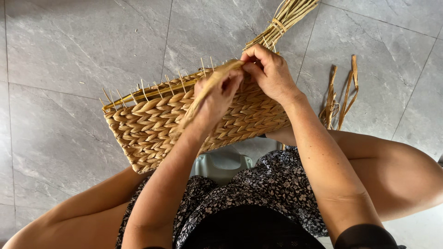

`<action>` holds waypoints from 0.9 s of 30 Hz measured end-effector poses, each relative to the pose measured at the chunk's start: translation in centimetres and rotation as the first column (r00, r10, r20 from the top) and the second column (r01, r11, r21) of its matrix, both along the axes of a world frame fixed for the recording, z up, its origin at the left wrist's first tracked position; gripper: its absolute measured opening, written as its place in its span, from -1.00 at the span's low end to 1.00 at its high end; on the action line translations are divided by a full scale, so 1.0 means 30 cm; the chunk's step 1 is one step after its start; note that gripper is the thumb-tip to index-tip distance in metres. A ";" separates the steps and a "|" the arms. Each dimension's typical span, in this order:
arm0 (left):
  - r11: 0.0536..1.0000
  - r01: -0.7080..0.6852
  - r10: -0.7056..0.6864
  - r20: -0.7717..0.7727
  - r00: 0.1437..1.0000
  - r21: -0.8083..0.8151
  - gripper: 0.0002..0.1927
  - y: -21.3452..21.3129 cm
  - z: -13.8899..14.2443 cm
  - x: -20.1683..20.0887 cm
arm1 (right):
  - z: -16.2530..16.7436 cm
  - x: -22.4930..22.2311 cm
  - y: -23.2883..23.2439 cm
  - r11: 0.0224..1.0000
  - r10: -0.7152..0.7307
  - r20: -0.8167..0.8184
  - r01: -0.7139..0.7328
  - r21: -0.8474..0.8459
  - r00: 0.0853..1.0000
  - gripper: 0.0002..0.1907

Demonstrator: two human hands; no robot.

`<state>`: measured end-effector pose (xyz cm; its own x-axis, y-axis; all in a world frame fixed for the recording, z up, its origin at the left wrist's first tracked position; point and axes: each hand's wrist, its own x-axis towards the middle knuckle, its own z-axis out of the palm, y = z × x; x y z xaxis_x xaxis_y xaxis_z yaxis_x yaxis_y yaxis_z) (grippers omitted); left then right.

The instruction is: The person sits on the floor with a woven water hyacinth basket on their lap and weaves flat split strands around the rim, threading and tightening them over and under the upright stakes. They pull new strands from a bundle beside them and press each wrap into place by hand as they work around the basket edge.

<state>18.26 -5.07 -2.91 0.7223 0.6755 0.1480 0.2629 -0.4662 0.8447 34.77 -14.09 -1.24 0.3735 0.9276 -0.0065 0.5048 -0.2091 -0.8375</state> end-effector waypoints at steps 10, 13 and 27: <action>0.959 -0.136 0.192 -0.217 0.957 0.250 -0.61 -0.004 0.056 -0.116 | -0.011 -0.018 0.007 0.985 0.117 0.210 -0.140 0.099 0.971 -0.84; 0.972 -0.150 0.192 -0.240 0.952 0.181 -0.72 0.029 0.057 -0.148 | -0.007 -0.021 0.003 0.986 0.092 0.109 -0.106 0.127 0.990 -0.85; 0.965 -0.093 0.181 -0.366 0.913 0.245 -0.62 0.078 0.174 -0.206 | 0.026 -0.030 0.017 1.000 0.008 0.175 -0.013 0.025 0.985 -0.87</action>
